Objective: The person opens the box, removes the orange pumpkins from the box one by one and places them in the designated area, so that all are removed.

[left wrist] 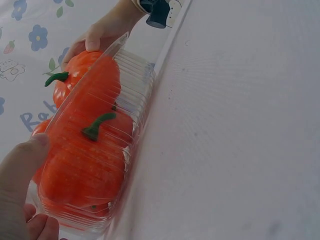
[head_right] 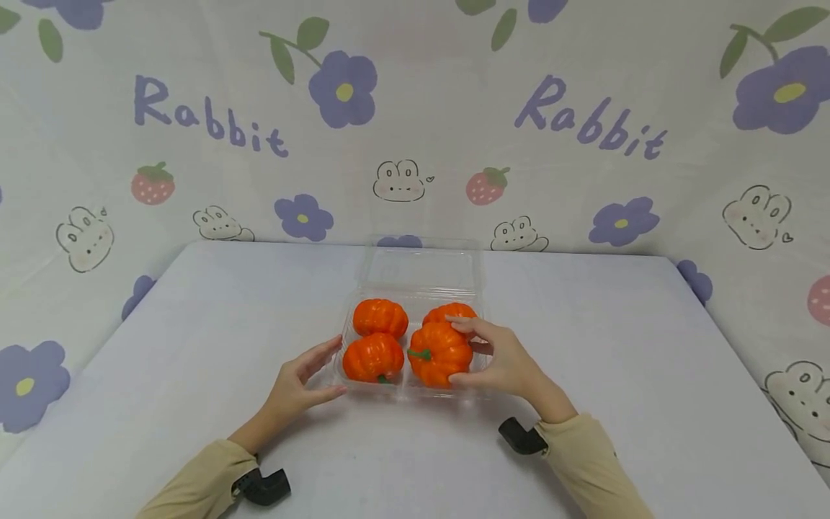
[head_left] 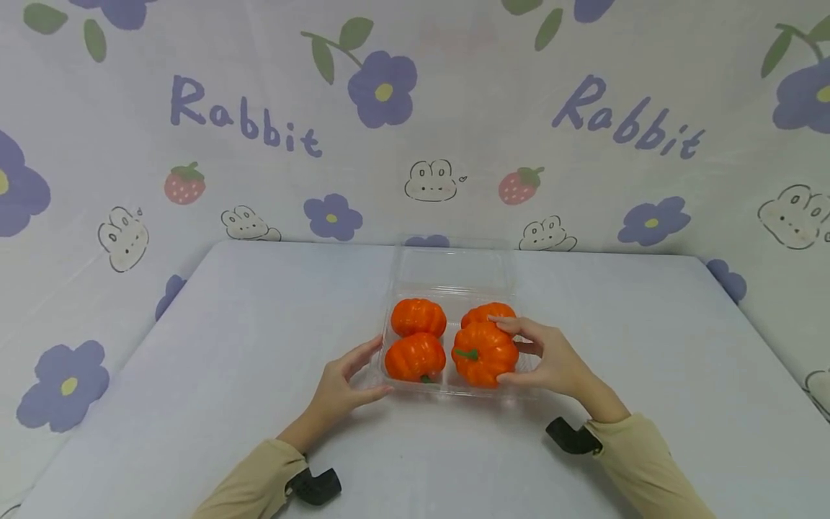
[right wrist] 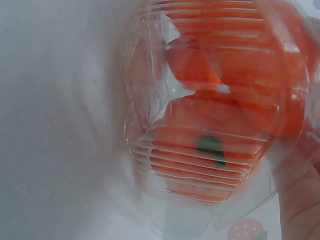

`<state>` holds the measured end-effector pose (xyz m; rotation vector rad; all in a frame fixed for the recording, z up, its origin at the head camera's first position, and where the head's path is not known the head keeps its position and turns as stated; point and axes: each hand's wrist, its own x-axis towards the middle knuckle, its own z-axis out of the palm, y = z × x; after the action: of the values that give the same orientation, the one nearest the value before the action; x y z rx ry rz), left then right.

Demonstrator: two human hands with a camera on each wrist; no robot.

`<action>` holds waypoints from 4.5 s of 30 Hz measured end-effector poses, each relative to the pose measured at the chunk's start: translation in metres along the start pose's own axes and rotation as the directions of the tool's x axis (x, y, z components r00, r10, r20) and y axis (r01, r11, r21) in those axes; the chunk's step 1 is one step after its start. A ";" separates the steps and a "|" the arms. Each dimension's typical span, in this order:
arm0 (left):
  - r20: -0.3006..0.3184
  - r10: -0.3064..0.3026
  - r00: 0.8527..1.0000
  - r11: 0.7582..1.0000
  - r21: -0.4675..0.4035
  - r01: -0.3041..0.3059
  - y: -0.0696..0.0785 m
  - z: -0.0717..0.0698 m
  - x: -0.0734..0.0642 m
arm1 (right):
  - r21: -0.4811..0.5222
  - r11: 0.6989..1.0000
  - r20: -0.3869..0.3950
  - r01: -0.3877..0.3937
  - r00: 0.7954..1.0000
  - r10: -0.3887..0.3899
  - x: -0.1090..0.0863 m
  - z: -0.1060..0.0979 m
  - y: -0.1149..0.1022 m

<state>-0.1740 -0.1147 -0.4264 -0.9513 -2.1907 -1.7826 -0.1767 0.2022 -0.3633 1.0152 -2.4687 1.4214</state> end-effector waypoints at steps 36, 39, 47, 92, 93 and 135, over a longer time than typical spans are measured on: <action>-0.003 0.031 1.000 0.999 0.006 -0.031 -0.001 0.000 -0.002 | 0.282 0.958 -0.008 -0.060 0.998 0.065 -0.004 0.002 0.029; -0.003 0.023 1.000 1.000 0.004 -0.023 -0.002 0.000 -0.003 | 0.296 0.952 -0.023 -0.073 0.996 0.084 -0.005 0.003 0.031; -0.003 0.003 1.000 1.000 0.000 -0.003 -0.001 -0.001 0.000 | 0.327 0.940 -0.046 -0.101 0.991 0.123 -0.003 -0.001 0.033; -0.007 -0.021 1.000 1.000 0.014 0.021 0.005 -0.001 -0.001 | 0.382 0.921 -0.257 -0.079 0.948 0.188 -0.011 -0.028 0.039; -0.008 -0.018 1.000 1.000 0.018 0.018 0.006 -0.001 -0.002 | 0.386 0.919 -0.266 -0.077 0.945 0.191 -0.011 -0.030 0.039; 0.008 0.015 1.000 0.998 0.054 -0.015 0.006 -0.001 -0.001 | 0.077 0.888 -0.386 -0.453 0.808 0.445 -0.043 -0.064 0.093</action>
<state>-0.1704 -0.1159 -0.4218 -0.9615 -2.2180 -1.7076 -0.2142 0.3058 -0.4132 0.0926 -2.4853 1.5253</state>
